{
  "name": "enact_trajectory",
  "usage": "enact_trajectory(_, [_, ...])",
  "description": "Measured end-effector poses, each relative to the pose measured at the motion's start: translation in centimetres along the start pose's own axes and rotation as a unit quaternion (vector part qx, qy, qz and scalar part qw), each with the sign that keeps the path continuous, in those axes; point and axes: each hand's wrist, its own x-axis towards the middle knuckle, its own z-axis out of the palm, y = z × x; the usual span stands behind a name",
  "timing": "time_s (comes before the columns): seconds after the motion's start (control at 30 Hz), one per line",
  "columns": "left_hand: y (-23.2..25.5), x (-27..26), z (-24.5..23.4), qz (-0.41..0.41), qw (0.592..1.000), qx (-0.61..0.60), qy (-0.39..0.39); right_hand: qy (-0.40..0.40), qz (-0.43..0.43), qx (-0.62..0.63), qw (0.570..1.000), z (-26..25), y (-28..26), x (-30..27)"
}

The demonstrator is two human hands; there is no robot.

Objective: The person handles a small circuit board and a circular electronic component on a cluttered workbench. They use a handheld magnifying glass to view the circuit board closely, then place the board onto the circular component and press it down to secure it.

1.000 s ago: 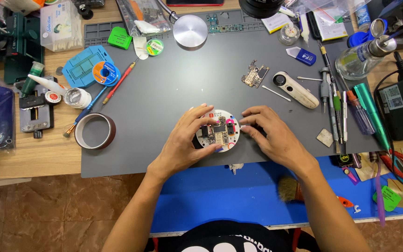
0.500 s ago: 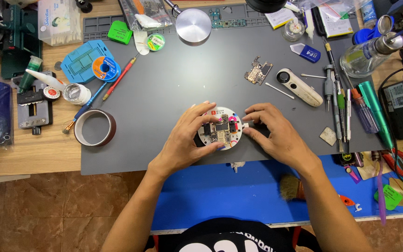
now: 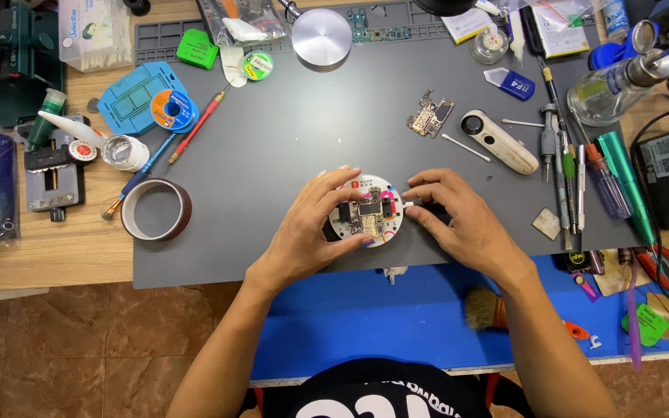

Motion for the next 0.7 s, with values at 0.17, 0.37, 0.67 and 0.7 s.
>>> enact_trajectory(0.17, [-0.08,-0.05,0.06,-0.002,1.0,0.003,-0.001,0.001,-0.007,-0.014,1.0,0.24,0.55,0.07])
enact_trajectory(0.37, [-0.16,-0.1,0.15,-0.004,1.0,0.005,-0.003,0.007,-0.023,-0.02,1.0,0.29,0.8,0.03])
enact_trajectory(0.67, [-0.11,-0.09,0.12,-0.003,1.0,0.009,-0.004,0.007,-0.026,-0.022,0.999,0.32,0.71,0.21])
enact_trajectory(0.7, [-0.12,-0.07,0.12,-0.001,1.0,0.01,-0.004,0.008,-0.032,-0.032,0.999,0.43,0.9,0.21])
